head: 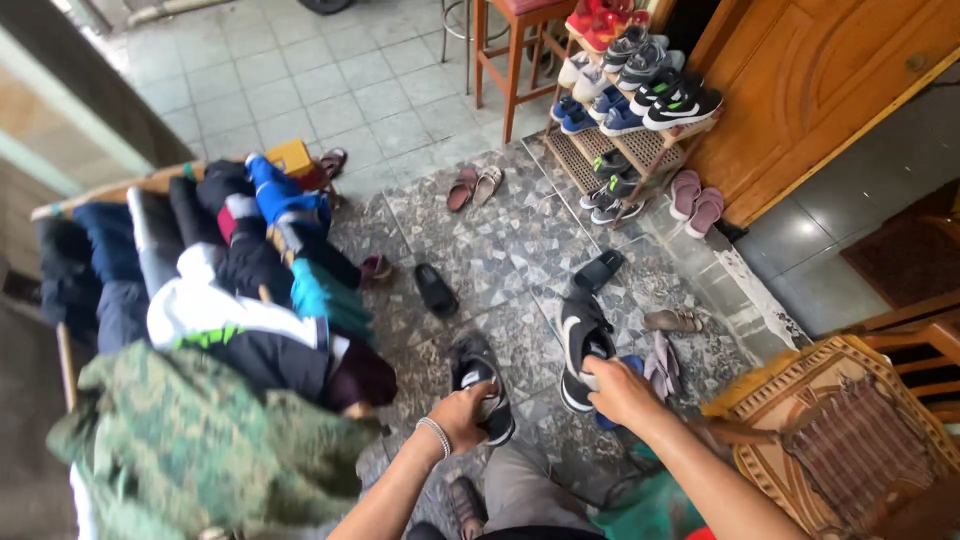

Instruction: Cleaning and organizing various pairs of shoes on a rack and the floor.

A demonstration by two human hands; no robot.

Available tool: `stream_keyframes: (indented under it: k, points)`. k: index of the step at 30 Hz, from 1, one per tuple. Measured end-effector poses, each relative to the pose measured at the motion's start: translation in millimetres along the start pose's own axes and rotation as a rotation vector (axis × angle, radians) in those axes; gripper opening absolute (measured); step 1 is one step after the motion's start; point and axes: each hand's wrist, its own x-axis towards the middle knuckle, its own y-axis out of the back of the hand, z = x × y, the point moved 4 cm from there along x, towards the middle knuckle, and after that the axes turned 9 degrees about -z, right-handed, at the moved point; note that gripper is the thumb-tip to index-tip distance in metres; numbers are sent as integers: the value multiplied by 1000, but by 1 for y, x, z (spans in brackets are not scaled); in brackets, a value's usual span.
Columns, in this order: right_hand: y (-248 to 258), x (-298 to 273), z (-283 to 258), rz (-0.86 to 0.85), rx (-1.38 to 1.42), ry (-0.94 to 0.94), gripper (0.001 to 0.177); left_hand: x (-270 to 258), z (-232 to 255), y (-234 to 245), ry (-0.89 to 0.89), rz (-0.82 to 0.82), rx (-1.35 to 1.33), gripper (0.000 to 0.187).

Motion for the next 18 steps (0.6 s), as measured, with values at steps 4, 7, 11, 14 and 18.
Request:
stream_keyframes:
  k: [4,7,11,14,18]
  points:
    - [37,23,-12,169,91,29,39,55,11,52,-66,23,219,74]
    - [56,66,-15,271,141,107,36,105,29,101,-90,1,370,75]
    - [76,127,5,319,174,81,34,206,-5,120,-115,-30,596,73]
    - [116,189,21,293,234,-31,37,260,22,176,-128,-126,867,69]
    - [149,240,38,212,232,-86,35,310,24,209,-103,-248,907,74]
